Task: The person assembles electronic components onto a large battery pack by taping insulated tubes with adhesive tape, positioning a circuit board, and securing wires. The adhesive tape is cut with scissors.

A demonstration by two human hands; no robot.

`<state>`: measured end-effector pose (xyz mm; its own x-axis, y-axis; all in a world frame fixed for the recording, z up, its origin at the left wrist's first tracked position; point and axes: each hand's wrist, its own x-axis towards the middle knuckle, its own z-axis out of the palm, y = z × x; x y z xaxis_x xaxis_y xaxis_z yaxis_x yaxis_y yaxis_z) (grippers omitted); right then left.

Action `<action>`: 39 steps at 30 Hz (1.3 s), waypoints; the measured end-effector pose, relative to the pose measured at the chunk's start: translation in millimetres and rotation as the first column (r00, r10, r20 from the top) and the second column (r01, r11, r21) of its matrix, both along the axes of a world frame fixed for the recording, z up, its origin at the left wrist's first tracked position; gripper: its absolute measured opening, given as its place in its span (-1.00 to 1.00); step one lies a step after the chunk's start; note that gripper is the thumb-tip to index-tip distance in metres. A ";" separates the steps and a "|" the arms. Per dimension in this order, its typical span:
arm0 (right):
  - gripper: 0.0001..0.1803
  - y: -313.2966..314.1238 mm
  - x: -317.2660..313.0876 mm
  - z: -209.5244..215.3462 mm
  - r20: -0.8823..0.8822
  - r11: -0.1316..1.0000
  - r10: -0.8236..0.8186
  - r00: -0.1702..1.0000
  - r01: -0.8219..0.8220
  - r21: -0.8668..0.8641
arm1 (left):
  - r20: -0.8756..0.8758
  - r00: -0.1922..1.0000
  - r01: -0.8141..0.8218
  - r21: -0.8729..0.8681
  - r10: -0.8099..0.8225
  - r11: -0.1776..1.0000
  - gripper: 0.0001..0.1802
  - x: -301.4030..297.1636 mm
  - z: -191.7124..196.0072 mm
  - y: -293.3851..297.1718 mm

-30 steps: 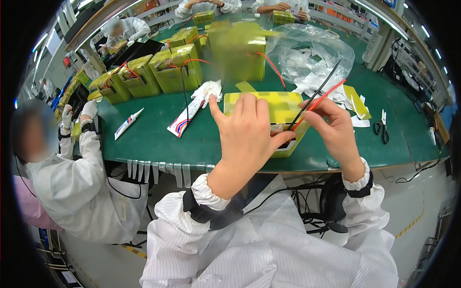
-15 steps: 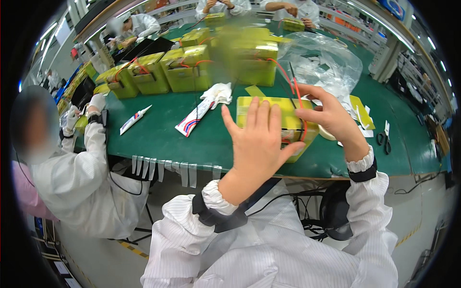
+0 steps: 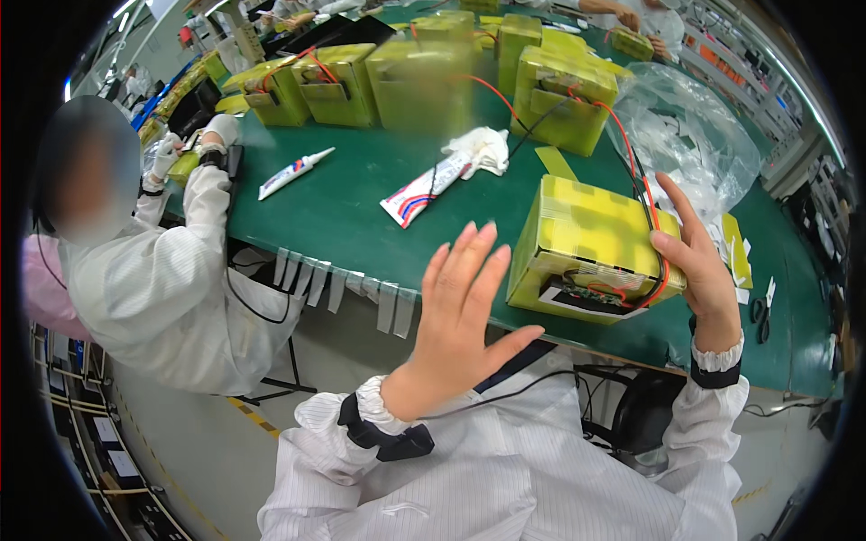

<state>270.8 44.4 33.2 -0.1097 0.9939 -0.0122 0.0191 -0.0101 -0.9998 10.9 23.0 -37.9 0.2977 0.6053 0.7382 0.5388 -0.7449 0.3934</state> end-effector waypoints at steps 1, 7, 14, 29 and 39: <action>-0.16 2.4 -0.1 0.0 0.011 1.000 0.021 1.000 -0.021 0.017 | -0.009 1.000 0.003 -0.005 -0.003 1.000 -0.24 1.4 1.0 3.5; -0.18 11.6 -1.2 -0.9 0.081 1.000 0.015 0.997 -0.017 0.017 | -0.038 0.999 0.013 -0.118 -0.018 0.993 -0.16 11.9 -7.3 29.0; -0.10 9.7 1.8 -14.4 0.092 0.993 0.007 0.996 -0.017 0.116 | 0.185 0.941 0.336 -0.400 -0.284 0.852 0.16 8.3 -8.7 41.8; -0.01 35.8 9.8 -9.7 0.023 0.999 0.026 0.999 -0.027 0.040 | 0.353 0.877 0.481 -0.635 -0.326 0.605 0.17 16.0 21.7 63.9; -0.09 72.5 13.3 -3.0 -0.105 0.989 0.083 0.991 -0.069 0.130 | 0.536 0.790 0.600 -0.572 -0.299 0.560 0.09 29.1 13.3 89.9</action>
<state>284.0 116.9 30.3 -0.1790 0.9753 0.1291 -0.0952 0.1134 -0.9890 40.0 112.9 -24.6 0.5027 0.8206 0.2718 -0.0719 -0.2737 0.9591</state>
